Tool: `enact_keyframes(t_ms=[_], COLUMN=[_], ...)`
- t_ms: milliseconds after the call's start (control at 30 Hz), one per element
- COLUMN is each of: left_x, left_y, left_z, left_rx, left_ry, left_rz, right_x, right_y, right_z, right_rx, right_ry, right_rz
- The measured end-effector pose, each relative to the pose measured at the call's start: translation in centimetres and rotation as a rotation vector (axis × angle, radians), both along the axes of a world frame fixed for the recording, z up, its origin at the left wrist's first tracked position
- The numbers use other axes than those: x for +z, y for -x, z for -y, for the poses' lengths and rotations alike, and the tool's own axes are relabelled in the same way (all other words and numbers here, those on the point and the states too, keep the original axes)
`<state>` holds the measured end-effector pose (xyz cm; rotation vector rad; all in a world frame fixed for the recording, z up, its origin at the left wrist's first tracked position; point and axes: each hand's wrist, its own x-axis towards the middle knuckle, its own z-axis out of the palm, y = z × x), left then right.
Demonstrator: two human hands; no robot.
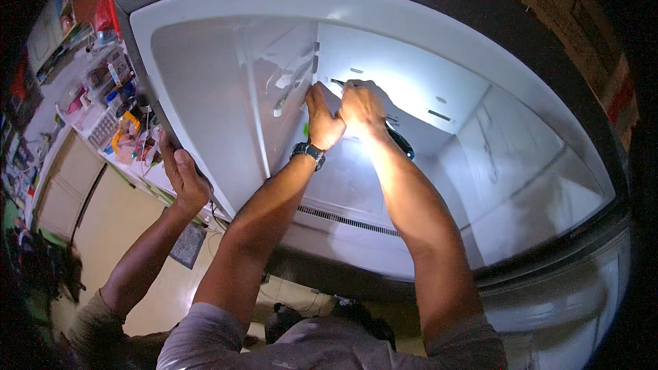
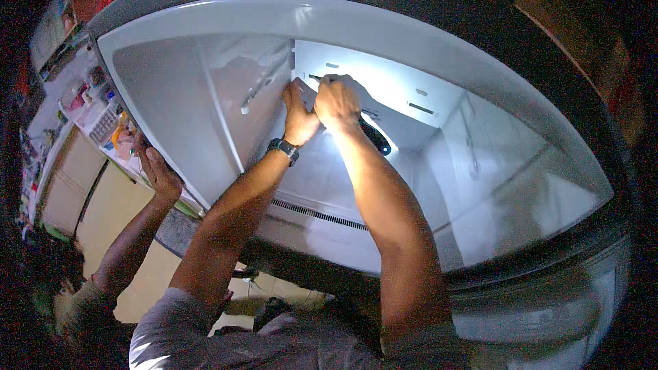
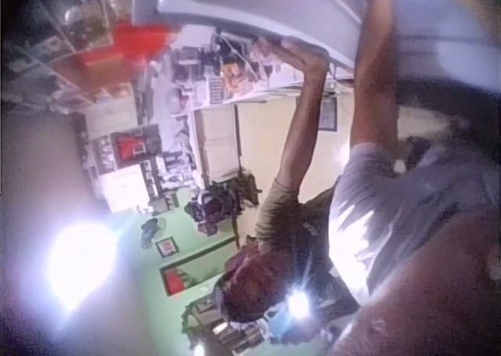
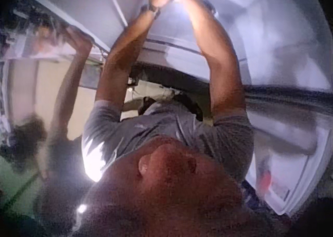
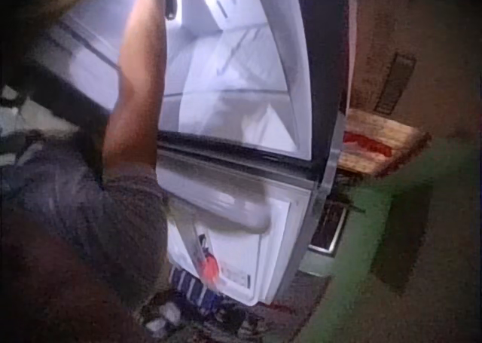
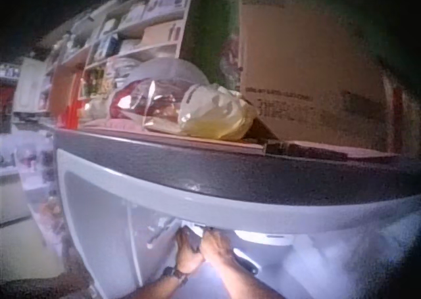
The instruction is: The person repairs a refrigerator by using a hair dryer to defrost the interior component, then removes the back panel by hand and with a screwdriver to access and work on the internal wiring and coils before reassembling the panel.
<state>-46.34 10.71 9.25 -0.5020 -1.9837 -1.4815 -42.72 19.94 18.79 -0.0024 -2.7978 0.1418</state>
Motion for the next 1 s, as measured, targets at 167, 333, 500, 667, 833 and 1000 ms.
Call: enact_keyframes(t_ms=[167, 333, 500, 667, 833, 1000], left_x=[-0.6, -0.7, -1.4, -1.3, -0.9, -1.4], left_y=[0.1, 0.2, 0.5, -0.1, -1.2, -1.9], left_z=[-0.3, -0.1, 0.2, 0.3, 0.5, 1.1], left_rx=[0.047, -0.023, 0.033, 0.010, 0.017, 0.084], left_ry=[0.049, -0.002, 0.049, 0.041, -0.001, 0.052], left_rz=[-0.070, -0.030, -0.093, -0.106, -0.027, -0.158], right_x=[-0.1, 0.5, 0.7, 0.8, 1.0, 1.1], right_y=[-0.5, -0.7, -0.7, -0.7, -0.9, -1.8], right_z=[-0.5, -1.7, -2.2, -2.7, -2.9, -2.5], right_rx=[0.064, 0.140, 0.183, 0.314, 0.343, 0.314], right_ry=[-0.014, -0.009, 0.017, -0.017, -0.074, -0.039], right_rz=[-0.029, 0.003, 0.030, -0.037, -0.009, 0.030])
